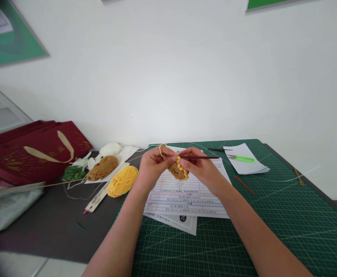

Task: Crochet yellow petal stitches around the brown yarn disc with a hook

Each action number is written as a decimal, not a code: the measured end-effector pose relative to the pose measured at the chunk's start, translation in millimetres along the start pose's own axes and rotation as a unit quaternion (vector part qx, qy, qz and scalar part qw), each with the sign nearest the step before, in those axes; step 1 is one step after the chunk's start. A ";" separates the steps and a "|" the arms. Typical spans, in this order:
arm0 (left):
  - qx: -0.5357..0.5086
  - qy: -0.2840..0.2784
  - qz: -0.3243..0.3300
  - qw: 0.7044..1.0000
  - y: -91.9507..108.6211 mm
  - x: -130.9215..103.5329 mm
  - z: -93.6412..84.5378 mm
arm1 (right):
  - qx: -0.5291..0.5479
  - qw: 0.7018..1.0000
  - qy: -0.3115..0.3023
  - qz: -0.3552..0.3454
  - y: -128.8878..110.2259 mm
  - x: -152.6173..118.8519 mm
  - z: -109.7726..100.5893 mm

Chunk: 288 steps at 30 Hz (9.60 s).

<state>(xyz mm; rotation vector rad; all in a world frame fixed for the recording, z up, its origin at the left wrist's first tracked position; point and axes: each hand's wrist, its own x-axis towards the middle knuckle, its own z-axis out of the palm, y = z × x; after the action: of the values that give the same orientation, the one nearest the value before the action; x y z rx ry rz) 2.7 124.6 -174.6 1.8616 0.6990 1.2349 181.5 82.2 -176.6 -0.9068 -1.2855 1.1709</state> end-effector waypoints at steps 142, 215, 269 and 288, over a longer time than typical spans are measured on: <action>-0.478 0.000 -0.253 0.841 8.1 -8.0 36.8 | -0.107 0.917 0.325 -0.205 33.8 10.1 -9.9; -0.372 0.098 -0.159 0.909 35.1 -5.6 27.9 | -0.193 0.899 0.166 -0.357 5.9 -7.0 10.5; -0.195 0.166 -0.106 0.961 38.8 -7.0 27.3 | -0.198 0.911 0.149 -0.331 13.8 -2.2 10.7; -0.304 0.182 -0.237 0.905 35.3 -9.7 24.1 | -0.084 0.948 0.176 -0.250 32.8 -0.8 22.7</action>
<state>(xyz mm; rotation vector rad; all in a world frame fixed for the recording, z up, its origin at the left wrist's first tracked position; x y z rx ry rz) 22.2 90.5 -155.2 0.8910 0.7892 1.2854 154.7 85.8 -206.0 -0.8029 -1.2314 0.4814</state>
